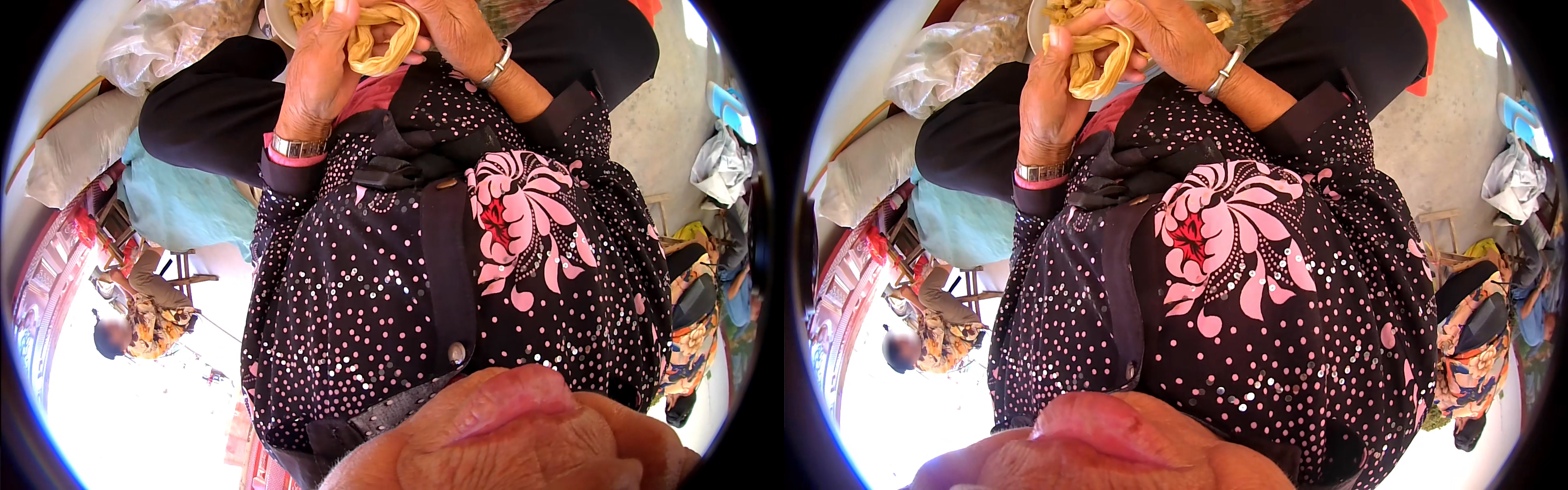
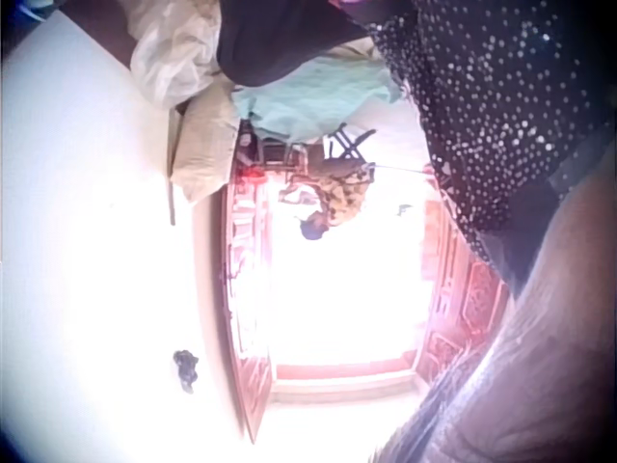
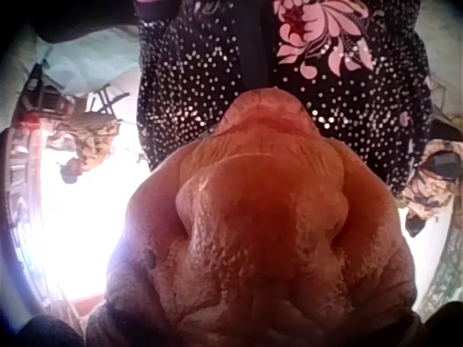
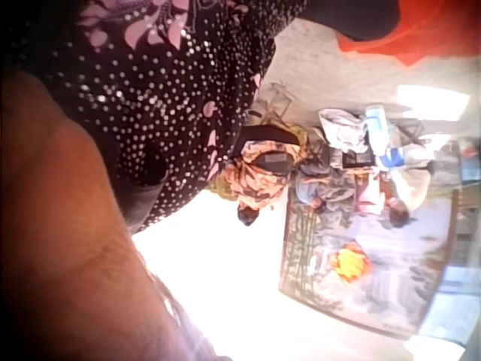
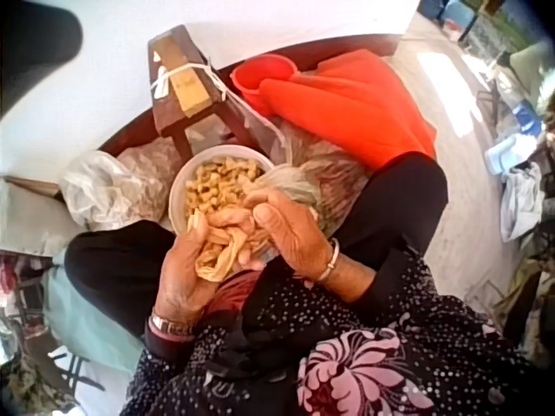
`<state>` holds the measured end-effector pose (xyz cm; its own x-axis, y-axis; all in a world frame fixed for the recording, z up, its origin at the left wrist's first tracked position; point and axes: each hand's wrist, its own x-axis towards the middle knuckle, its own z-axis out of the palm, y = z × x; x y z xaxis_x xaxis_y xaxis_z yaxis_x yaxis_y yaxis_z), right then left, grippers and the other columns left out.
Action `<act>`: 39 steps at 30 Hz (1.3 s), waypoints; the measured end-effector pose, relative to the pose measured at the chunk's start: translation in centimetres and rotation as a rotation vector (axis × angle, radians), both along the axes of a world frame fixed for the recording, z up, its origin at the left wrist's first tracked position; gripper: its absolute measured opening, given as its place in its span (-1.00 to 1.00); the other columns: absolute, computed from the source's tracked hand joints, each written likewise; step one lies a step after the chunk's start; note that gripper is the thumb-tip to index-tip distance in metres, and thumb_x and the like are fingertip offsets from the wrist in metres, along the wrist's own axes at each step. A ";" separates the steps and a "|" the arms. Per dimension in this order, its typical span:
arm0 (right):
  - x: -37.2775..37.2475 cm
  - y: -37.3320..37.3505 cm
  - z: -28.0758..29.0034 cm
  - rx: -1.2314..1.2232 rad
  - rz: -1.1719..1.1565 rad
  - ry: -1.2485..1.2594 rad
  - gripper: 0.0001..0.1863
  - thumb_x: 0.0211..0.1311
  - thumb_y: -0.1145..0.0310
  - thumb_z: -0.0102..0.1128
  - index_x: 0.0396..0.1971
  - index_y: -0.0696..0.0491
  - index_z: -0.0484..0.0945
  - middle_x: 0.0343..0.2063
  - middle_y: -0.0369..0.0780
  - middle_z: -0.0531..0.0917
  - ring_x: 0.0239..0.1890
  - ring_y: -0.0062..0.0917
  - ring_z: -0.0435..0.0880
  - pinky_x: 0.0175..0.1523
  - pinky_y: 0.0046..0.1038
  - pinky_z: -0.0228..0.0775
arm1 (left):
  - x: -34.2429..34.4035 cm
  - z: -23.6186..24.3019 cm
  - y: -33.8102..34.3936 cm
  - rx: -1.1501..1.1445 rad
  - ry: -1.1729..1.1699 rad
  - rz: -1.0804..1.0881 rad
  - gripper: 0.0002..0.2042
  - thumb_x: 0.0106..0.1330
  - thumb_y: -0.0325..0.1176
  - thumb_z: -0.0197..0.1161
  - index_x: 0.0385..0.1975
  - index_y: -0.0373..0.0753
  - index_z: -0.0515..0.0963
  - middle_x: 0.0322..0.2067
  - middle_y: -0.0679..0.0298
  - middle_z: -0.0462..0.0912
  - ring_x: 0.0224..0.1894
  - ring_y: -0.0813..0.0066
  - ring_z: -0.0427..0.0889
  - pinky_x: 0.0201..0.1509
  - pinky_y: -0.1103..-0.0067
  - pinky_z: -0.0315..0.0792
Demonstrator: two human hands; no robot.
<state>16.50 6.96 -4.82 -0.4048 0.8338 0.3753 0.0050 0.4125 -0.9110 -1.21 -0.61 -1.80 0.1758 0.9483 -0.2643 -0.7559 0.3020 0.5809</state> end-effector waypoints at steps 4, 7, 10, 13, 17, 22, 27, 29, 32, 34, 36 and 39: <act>2.9 0.8 0.5 -0.209 -0.077 0.039 -0.59 0.62 0.15 -0.06 -0.32 0.15 0.58 -0.55 -0.38 0.49 -0.56 -0.74 0.34 -0.42 -0.63 0.17 | -1.4 -0.2 -0.3 0.011 -0.114 0.032 -0.46 0.62 0.00 -0.08 0.14 -0.46 0.48 -0.11 0.08 0.62 -0.29 0.33 0.61 0.04 0.16 0.63; 5.5 1.7 -1.0 -0.136 -0.094 0.003 -0.59 0.62 0.18 -0.04 -0.38 0.15 0.57 -0.54 -0.38 0.49 -0.54 -0.73 0.35 -0.42 -0.61 0.16 | -2.5 -0.2 0.2 0.104 -0.275 0.043 -0.45 0.63 0.01 -0.11 0.12 -0.46 0.49 -0.13 0.10 0.61 -0.29 0.33 0.61 0.04 0.15 0.63; 5.8 1.8 -1.9 -0.148 0.043 -0.095 -0.62 0.59 0.18 0.03 -0.35 0.16 0.61 -0.53 -0.36 0.51 -0.51 -0.72 0.40 -0.40 -0.60 0.20 | -2.1 -0.3 0.0 0.094 -0.137 0.121 -0.45 0.64 0.00 -0.14 0.12 -0.46 0.49 -0.17 0.12 0.60 -0.29 0.34 0.62 0.02 0.17 0.65; 4.7 0.8 -0.1 -0.196 0.060 -0.303 -0.65 0.55 0.17 0.10 -0.25 0.16 0.66 -0.51 -0.35 0.55 -0.46 -0.70 0.46 -0.36 -0.58 0.26 | -1.3 0.2 -0.1 0.076 0.092 0.158 -0.45 0.64 0.01 -0.14 0.15 -0.45 0.49 -0.13 0.13 0.60 -0.27 0.39 0.64 -0.02 0.27 0.67; 4.0 0.3 0.0 -0.391 0.119 -0.282 -0.70 0.53 0.19 0.14 -0.16 0.13 0.70 -0.49 -0.34 0.62 -0.48 -0.73 0.53 -0.39 -0.61 0.35 | -0.1 0.4 -0.2 -0.044 0.488 0.149 -0.56 0.60 -0.07 0.03 0.03 -0.41 0.55 -0.26 0.22 0.64 -0.39 0.54 0.60 -0.26 0.52 0.63; 3.4 0.0 0.5 -0.488 0.184 -0.269 -0.68 0.54 0.19 0.12 -0.10 0.18 0.65 -0.39 -0.31 0.67 -0.63 -0.71 0.57 -0.52 -0.64 0.42 | -1.3 -0.6 0.0 -0.062 0.633 0.054 -0.43 0.54 0.06 0.13 0.12 -0.44 0.56 -0.21 0.22 0.62 -0.50 0.57 0.58 -0.31 0.54 0.66; 3.1 0.8 0.7 -0.501 0.207 -0.247 -0.66 0.54 0.16 0.11 -0.07 0.16 0.64 -0.36 -0.28 0.69 -0.60 -0.71 0.59 -0.50 -0.64 0.45 | -1.7 -1.4 0.0 -0.203 0.662 0.002 -0.49 0.52 -0.02 0.18 0.08 -0.45 0.58 -0.37 0.25 0.63 -0.56 0.66 0.52 -0.42 0.61 0.59; 3.0 0.9 0.6 -0.536 0.227 -0.311 -0.65 0.55 0.14 0.09 -0.09 0.15 0.64 -0.39 -0.26 0.69 -0.58 -0.66 0.61 -0.49 -0.60 0.47 | -2.0 -2.2 0.3 -0.153 0.602 0.018 -0.55 0.53 -0.08 0.19 0.07 -0.44 0.59 -0.43 0.29 0.60 -0.59 0.69 0.46 -0.47 0.65 0.51; 3.1 1.1 -1.8 -0.581 0.300 -0.219 -0.63 0.50 0.10 0.16 0.06 0.07 0.56 -0.26 -0.28 0.70 -0.29 -0.74 0.66 -0.45 -0.65 0.50 | -2.0 -2.2 0.8 -0.116 0.557 0.064 -0.64 0.53 -0.20 0.21 0.04 -0.41 0.62 -0.48 0.34 0.56 -0.62 0.73 0.36 -0.51 0.68 0.39; 2.3 1.0 -1.7 -0.615 0.337 -0.250 -0.65 0.51 0.13 0.15 0.07 0.06 0.57 -0.25 -0.29 0.70 -0.28 -0.72 0.67 -0.48 -0.67 0.51 | -2.0 -2.0 1.1 -0.125 0.552 0.085 -0.70 0.51 -0.27 0.24 0.02 -0.39 0.63 -0.50 0.36 0.54 -0.63 0.75 0.31 -0.52 0.69 0.33; 1.4 0.5 -1.2 -0.685 0.362 -0.261 -0.65 0.53 0.12 0.11 0.09 0.06 0.56 -0.33 -0.30 0.69 -0.30 -0.72 0.66 -0.53 -0.68 0.47 | -1.9 -1.9 1.3 -0.152 0.549 0.078 -0.74 0.48 -0.33 0.27 0.00 -0.39 0.64 -0.52 0.38 0.53 -0.63 0.76 0.28 -0.52 0.70 0.29; 0.9 1.5 1.6 -0.653 0.504 -0.461 -0.63 0.54 0.07 0.08 -0.02 0.07 0.61 -0.47 -0.31 0.64 -0.37 -0.71 0.62 -0.44 -0.62 0.46 | -2.3 -2.9 1.2 -0.128 0.550 0.082 -0.77 0.45 -0.39 0.30 -0.02 -0.38 0.63 -0.53 0.40 0.51 -0.63 0.77 0.27 -0.53 0.69 0.29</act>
<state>17.35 8.49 -3.25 -0.7673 0.5086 -0.3906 0.3822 -0.1264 -0.9154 -3.56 0.57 -4.71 -0.0928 0.9073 -0.4101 -0.3765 0.3493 0.8580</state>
